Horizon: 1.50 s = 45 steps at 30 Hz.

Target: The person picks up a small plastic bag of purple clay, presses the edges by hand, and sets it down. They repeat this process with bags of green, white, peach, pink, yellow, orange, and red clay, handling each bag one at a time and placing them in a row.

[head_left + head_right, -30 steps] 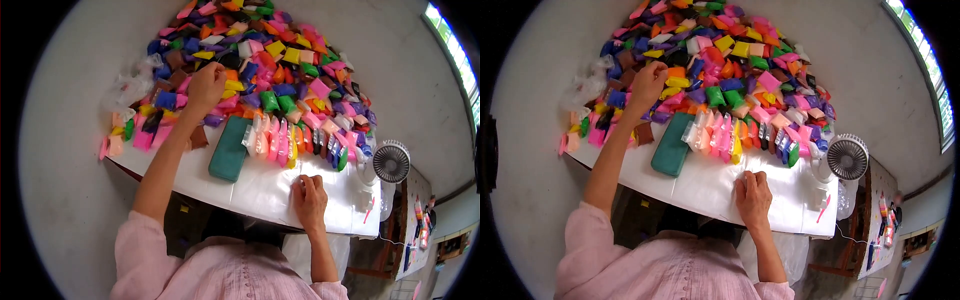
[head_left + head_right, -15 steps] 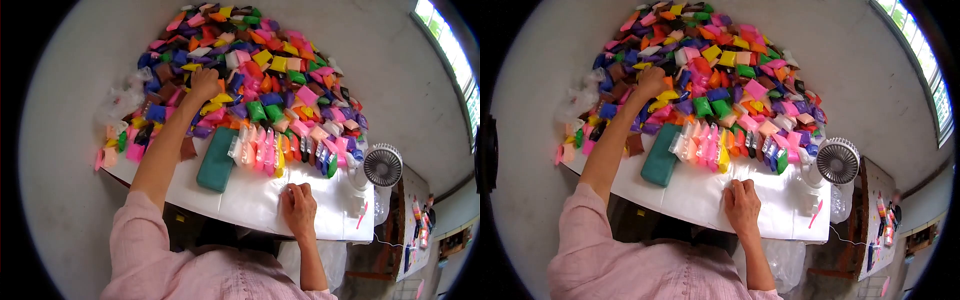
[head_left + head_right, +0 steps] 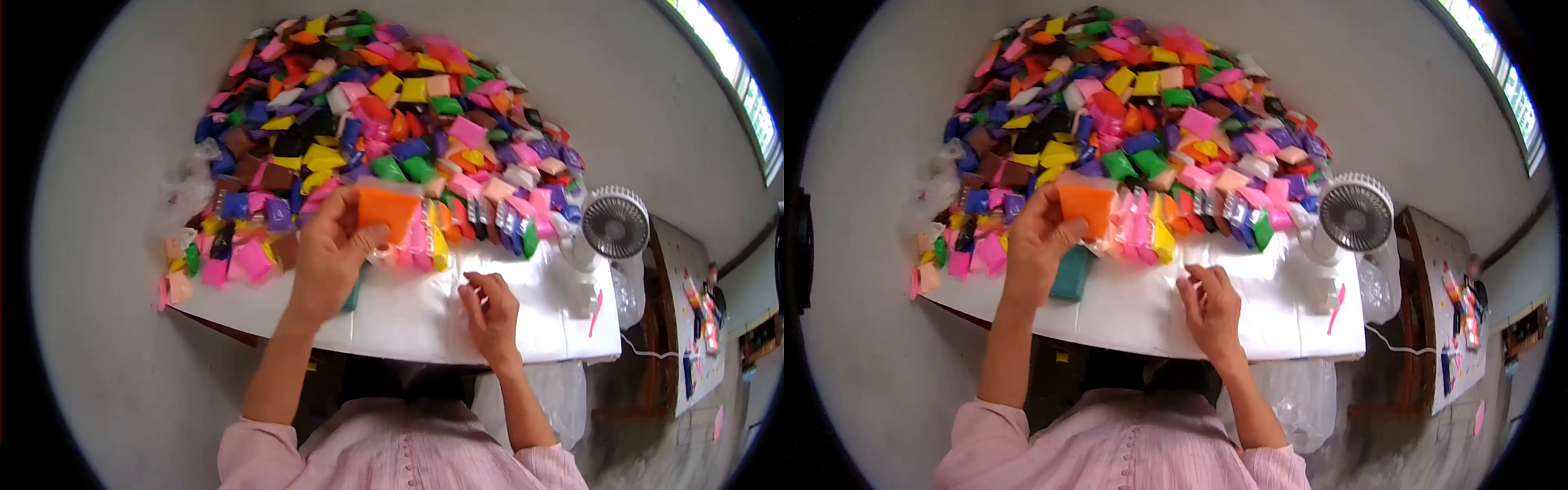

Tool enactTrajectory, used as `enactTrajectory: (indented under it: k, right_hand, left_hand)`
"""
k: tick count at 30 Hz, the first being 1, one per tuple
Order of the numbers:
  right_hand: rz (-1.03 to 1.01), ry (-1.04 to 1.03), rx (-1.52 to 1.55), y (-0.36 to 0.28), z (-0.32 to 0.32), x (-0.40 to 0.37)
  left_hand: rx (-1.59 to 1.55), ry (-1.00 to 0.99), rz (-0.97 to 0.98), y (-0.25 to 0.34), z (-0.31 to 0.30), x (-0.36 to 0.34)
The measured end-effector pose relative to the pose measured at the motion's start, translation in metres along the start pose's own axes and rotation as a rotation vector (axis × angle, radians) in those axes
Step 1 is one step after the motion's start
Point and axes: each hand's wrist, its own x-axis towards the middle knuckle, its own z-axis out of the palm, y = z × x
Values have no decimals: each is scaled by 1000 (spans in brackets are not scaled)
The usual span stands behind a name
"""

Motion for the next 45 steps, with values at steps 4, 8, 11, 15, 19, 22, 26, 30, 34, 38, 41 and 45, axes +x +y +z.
enactTrajectory:
  k: [4, 8, 11, 15, 19, 22, 26, 30, 34, 38, 41, 45]
  right_hand:
    - [15, 26, 292, -10, -17, 3]
    - [47, -33, 610, -26, -27, 0]
    - [102, -19, 657, -22, -26, -4]
    - [160, 28, 771, -12, -23, -9]
    - [433, -3, 835, -10, -21, -14]
    - [340, 118, 439, -13, -9, -17]
    - [187, 12, 212, -27, -18, -21]
    - [366, 72, 403, -14, -8, -15]
    - [306, 118, 420, -4, -10, -15]
    - [244, 105, 411, 0, -8, -16]
    - [332, -4, 497, -2, -10, -16]
    - [298, -2, 466, -6, -11, -9]
  left_hand:
    - [-172, -100, -137, -26, 28, -38]
    - [-218, -164, -183, -46, 55, -58]
    - [-196, -164, -201, -57, 69, -65]
    - [-155, -187, -266, -70, 75, -73]
    - [67, -170, -210, -82, 76, -78]
    - [570, -54, 167, -86, 78, -75]
    - [1117, -11, 597, -97, 75, -74]
    - [1159, -50, 708, -100, 73, -75]
    - [755, 6, 411, -95, 72, -75]
    - [14, -126, -356, -84, 61, -70]
    - [-24, -163, -380, -84, 62, -69]
    - [-24, -173, -344, -95, 58, -71]
